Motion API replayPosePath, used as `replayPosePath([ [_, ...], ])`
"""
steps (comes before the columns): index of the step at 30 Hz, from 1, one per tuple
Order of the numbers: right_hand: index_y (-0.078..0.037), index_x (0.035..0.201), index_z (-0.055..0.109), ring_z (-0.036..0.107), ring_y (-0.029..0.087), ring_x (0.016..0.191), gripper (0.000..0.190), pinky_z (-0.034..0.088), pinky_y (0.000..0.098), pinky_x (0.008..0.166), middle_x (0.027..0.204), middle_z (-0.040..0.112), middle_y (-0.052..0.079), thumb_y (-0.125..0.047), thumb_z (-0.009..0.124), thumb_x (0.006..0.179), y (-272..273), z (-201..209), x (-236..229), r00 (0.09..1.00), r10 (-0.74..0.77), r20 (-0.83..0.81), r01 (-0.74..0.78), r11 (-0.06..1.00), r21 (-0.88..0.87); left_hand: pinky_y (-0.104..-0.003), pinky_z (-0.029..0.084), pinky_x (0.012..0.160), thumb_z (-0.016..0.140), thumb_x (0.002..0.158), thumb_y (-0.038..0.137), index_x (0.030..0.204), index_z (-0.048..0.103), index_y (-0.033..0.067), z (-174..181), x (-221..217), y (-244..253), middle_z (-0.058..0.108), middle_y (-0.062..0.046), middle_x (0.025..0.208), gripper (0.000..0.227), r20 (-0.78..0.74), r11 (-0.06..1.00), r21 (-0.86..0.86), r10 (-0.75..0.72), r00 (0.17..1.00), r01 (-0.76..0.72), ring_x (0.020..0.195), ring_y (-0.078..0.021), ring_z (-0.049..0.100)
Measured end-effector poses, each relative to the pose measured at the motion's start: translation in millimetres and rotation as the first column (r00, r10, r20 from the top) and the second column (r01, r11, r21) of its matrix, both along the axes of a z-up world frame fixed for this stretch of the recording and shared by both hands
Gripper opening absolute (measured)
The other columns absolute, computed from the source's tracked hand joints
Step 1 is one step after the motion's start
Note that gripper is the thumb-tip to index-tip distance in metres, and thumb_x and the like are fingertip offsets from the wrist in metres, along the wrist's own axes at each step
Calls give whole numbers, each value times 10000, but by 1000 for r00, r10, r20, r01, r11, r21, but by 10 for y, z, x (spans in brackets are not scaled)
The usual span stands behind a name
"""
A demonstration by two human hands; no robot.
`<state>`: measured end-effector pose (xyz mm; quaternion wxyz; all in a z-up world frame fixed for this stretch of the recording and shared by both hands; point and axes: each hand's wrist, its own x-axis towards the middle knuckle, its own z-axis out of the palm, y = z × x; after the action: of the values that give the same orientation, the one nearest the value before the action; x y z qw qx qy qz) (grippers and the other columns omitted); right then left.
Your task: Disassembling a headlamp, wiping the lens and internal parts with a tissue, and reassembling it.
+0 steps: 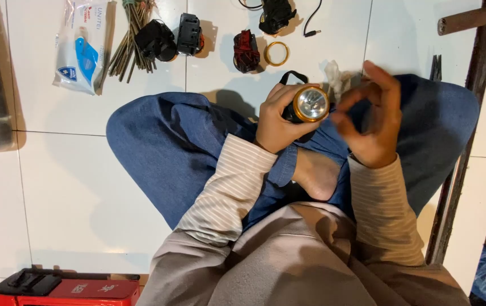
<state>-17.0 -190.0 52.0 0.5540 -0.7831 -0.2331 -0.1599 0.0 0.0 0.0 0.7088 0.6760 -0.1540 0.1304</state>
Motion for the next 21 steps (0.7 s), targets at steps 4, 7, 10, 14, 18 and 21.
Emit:
replayPosePath([
  [4, 113, 1553, 334, 483, 329, 1424, 1059, 320, 422, 1213, 1489, 524, 288, -167, 941, 731, 203, 212, -19, 985, 134, -110, -141, 988, -58, -390, 534, 889, 923, 763, 230, 1121, 724, 69, -64, 25, -25, 748, -99, 993, 440, 39, 984, -76, -157, 987, 160, 928, -232, 687],
  [7, 140, 1530, 335, 584, 362, 1324, 935, 366, 468, 1202, 1315, 645, 280, -45, 884, 796, 280, 155, -14, 979, 160, -125, -160, 987, 11, -378, 537, 867, 923, 753, 252, 1094, 741, 70, -340, 25, -66, 755, -84, 972, 427, 27, 963, -83, -254, 967, 255, 899, -220, 681],
  [10, 170, 1493, 361, 622, 401, 1263, 923, 412, 504, 1167, 1276, 653, 302, -10, 902, 768, 258, 74, -11, 983, 164, -88, -163, 986, 16, -361, 541, 844, 929, 741, 276, 1070, 742, 55, -421, 25, -63, 750, -78, 954, 438, 57, 966, -67, -247, 967, 251, 884, -214, 675],
  [14, 120, 1324, 598, 625, 302, 1083, 756, 463, 414, 1070, 1082, 630, 147, -57, 990, 703, 320, 30, -25, 996, -83, 41, 88, 988, -129, -346, 553, 875, 785, 868, 248, 1168, 735, 63, -367, 8, -100, 751, -75, 1031, 356, 106, 984, 27, -178, 978, 176, 919, -229, 694],
  [18, 111, 1155, 703, 569, 277, 920, 559, 483, 376, 964, 927, 618, 108, -106, 1002, 734, 410, -94, -13, 941, -220, 258, 276, 938, -207, -359, 554, 882, 727, 884, 114, 1189, 733, 62, -218, -40, -78, 752, -101, 1051, 309, 126, 994, 63, -95, 987, 88, 917, -252, 693],
  [21, 87, 1072, 728, 599, 345, 809, 415, 489, 433, 801, 889, 607, 166, -135, 948, 799, 448, -47, 53, 894, -157, 421, 297, 909, -292, -392, 559, 868, 610, 947, 69, 1171, 727, 26, -121, -48, -58, 745, -142, 1063, 257, 111, 996, 51, -79, 991, 74, 929, -297, 693],
])
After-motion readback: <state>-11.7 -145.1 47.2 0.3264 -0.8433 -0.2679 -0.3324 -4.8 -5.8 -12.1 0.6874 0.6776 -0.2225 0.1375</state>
